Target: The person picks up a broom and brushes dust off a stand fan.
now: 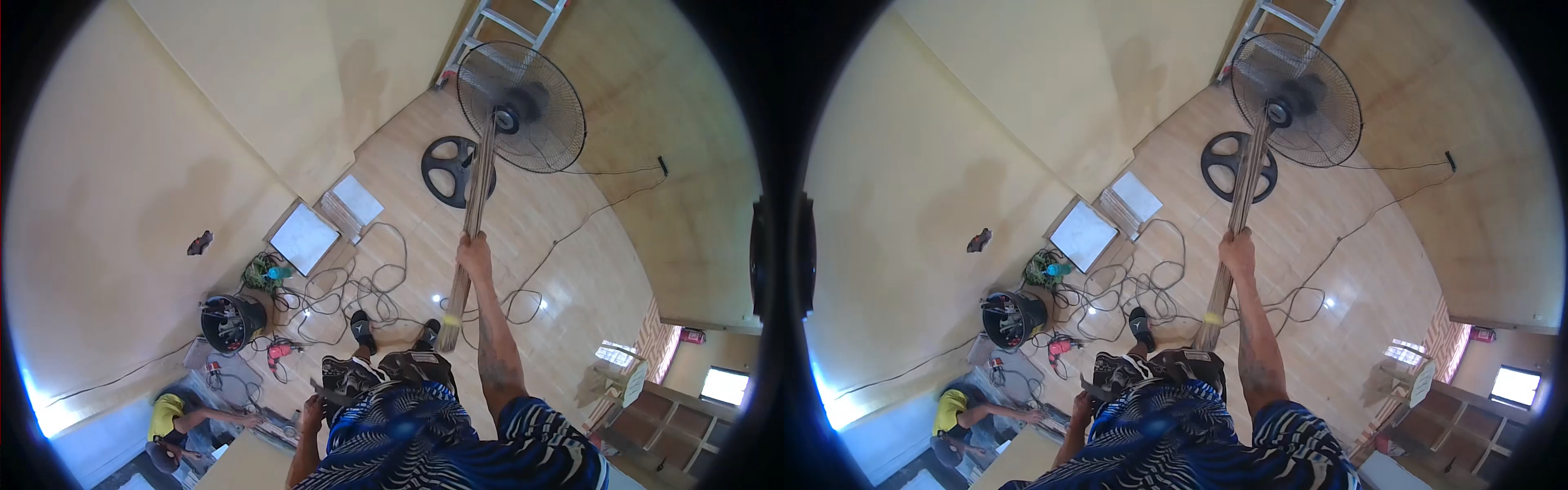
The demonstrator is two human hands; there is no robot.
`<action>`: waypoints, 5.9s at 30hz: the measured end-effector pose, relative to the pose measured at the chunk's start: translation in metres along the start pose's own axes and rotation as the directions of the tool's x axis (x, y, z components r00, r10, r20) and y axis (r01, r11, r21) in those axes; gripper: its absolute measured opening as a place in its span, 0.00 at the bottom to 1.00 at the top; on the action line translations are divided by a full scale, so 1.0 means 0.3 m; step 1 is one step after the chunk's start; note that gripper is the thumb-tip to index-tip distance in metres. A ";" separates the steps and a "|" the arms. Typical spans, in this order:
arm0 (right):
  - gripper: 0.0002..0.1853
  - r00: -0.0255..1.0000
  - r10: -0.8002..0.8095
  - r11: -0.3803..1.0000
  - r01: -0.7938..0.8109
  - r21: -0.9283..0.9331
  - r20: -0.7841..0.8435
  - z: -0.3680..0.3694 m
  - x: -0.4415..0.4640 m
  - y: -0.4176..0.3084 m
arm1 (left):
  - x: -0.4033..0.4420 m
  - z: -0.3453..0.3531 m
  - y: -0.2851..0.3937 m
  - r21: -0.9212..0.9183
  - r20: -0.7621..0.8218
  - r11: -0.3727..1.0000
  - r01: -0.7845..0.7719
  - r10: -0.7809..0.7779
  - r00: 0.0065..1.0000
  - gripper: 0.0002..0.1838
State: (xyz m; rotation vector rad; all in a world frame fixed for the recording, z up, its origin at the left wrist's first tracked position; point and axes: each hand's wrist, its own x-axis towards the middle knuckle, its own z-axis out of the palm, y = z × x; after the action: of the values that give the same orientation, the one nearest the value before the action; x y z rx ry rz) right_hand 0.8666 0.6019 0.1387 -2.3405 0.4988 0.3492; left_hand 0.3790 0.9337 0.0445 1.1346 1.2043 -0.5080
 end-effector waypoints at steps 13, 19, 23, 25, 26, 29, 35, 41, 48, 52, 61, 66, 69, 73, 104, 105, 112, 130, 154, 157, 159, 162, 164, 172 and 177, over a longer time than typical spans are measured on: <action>0.22 0.997 -0.082 0.980 0.080 -0.184 -0.002 0.149 0.301 -0.031 | -0.035 -0.006 0.031 0.042 -0.041 0.999 0.031 -0.030 0.999 0.19; 0.22 0.981 -0.194 0.940 0.187 -0.287 0.005 0.024 0.085 -0.165 | -0.040 -0.024 -0.028 -0.029 -0.060 0.999 0.035 -0.037 0.998 0.19; 0.22 0.987 -0.150 0.963 0.134 -0.232 -0.054 0.054 0.151 -0.121 | -0.035 -0.022 -0.070 0.076 -0.012 0.996 -0.051 0.052 0.999 0.19; 0.23 0.982 -0.190 0.948 0.183 -0.259 -0.002 0.107 0.262 -0.048 | -0.046 -0.008 -0.049 0.251 0.012 0.959 -0.128 0.129 0.992 0.18; 0.23 0.984 -0.170 0.936 0.177 -0.303 0.050 0.084 0.230 -0.063 | -0.038 -0.012 -0.040 0.285 0.017 0.947 -0.150 0.151 0.988 0.18; 0.24 0.989 -0.126 0.916 0.146 -0.373 0.076 0.023 0.095 -0.105 | -0.020 -0.009 -0.013 0.245 -0.008 0.962 -0.122 0.127 0.992 0.19; 0.24 0.996 -0.088 0.916 0.081 -0.392 0.000 0.048 0.294 -0.024 | -0.016 -0.010 0.029 0.075 -0.022 0.997 0.028 -0.026 0.999 0.21; 0.27 0.989 -0.141 0.877 0.140 -0.459 0.032 -0.021 0.162 -0.118 | -0.053 0.003 0.051 -0.019 -0.063 0.999 0.041 -0.042 0.997 0.22; 0.25 0.976 -0.186 0.871 0.218 -0.440 0.115 -0.007 0.202 -0.097 | -0.046 0.022 -0.025 0.143 -0.033 0.989 -0.039 0.045 0.998 0.17; 0.27 0.987 -0.123 0.912 0.072 -0.403 -0.103 -0.021 0.119 -0.083 | -0.013 0.026 -0.069 -0.031 -0.041 0.999 -0.030 0.029 0.999 0.16; 0.25 0.966 -0.224 0.872 0.256 -0.418 0.126 -0.073 0.074 -0.067 | -0.062 0.033 0.022 -0.035 -0.084 0.998 0.058 -0.061 0.995 0.17; 0.26 0.984 -0.180 0.917 0.173 -0.360 0.014 0.056 0.379 0.049 | -0.026 0.008 -0.046 0.084 -0.004 0.996 0.023 -0.023 1.000 0.19; 0.25 0.977 -0.200 0.897 0.214 -0.386 0.077 0.006 0.269 -0.023 | -0.051 0.013 -0.029 0.087 -0.032 0.996 0.030 -0.027 0.999 0.19; 0.24 0.986 -0.162 0.921 0.137 -0.365 -0.037 -0.065 0.011 -0.021 | -0.050 0.014 -0.054 0.003 -0.067 0.999 0.045 -0.044 0.997 0.18; 0.25 0.990 -0.080 0.937 0.115 -0.328 0.120 0.000 0.037 0.309 | -0.037 -0.068 0.017 0.452 0.130 0.871 -0.193 0.150 0.980 0.19; 0.25 0.997 -0.063 0.950 0.075 -0.304 0.049 -0.009 -0.004 0.313 | -0.048 -0.057 0.036 0.307 0.022 0.951 -0.042 0.037 0.999 0.19; 0.24 0.998 -0.045 0.972 0.035 -0.232 -0.040 -0.001 0.096 0.333 | 0.017 -0.129 -0.013 0.517 0.432 0.655 -0.551 0.357 0.829 0.19; 0.22 0.986 -0.147 0.921 0.165 -0.354 0.076 0.069 0.049 0.465 | -0.064 -0.025 0.087 0.410 0.051 0.911 -0.050 0.032 0.998 0.19; 0.18 0.873 -0.174 0.020 -0.460 0.887 0.457 0.040 0.087 0.516 | -0.044 -0.164 0.215 0.481 -0.030 0.865 0.139 -0.143 0.989 0.22; 0.20 0.916 -0.245 -0.073 -0.344 0.936 0.318 -0.040 -0.010 0.475 | -0.066 -0.126 0.242 0.442 -0.001 0.891 0.103 -0.114 0.994 0.22; 0.22 0.954 -0.218 -0.174 -0.245 0.954 0.206 -0.006 -0.169 0.539 | -0.073 -0.094 0.243 0.458 0.005 0.883 0.107 -0.122 0.992 0.21; 0.26 0.960 0.043 -0.112 -0.271 0.956 0.277 0.029 -0.216 0.592 | -0.050 -0.101 0.211 0.474 -0.002 0.868 0.149 -0.168 0.986 0.19; 0.25 0.930 0.058 0.039 -0.366 0.930 0.364 0.035 -0.100 0.638 | -0.044 -0.121 0.194 0.491 -0.015 0.855 0.168 -0.184 0.983 0.20; 0.26 0.868 -0.374 -0.175 -0.412 0.894 0.327 -0.188 0.070 0.724 | -0.119 -0.064 0.152 0.429 -0.029 0.898 0.093 -0.089 0.996 0.23; 0.24 0.919 -0.061 0.049 -0.386 0.921 0.389 -0.157 -0.079 0.861 | -0.184 0.056 0.047 0.507 0.030 0.861 0.040 -0.064 0.997 0.22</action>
State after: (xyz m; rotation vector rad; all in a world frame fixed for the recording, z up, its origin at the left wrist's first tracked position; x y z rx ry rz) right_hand 0.7358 0.4010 0.0294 -0.7364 0.5714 0.3202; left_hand 0.3796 0.9115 0.0997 1.5279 1.0903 -0.9275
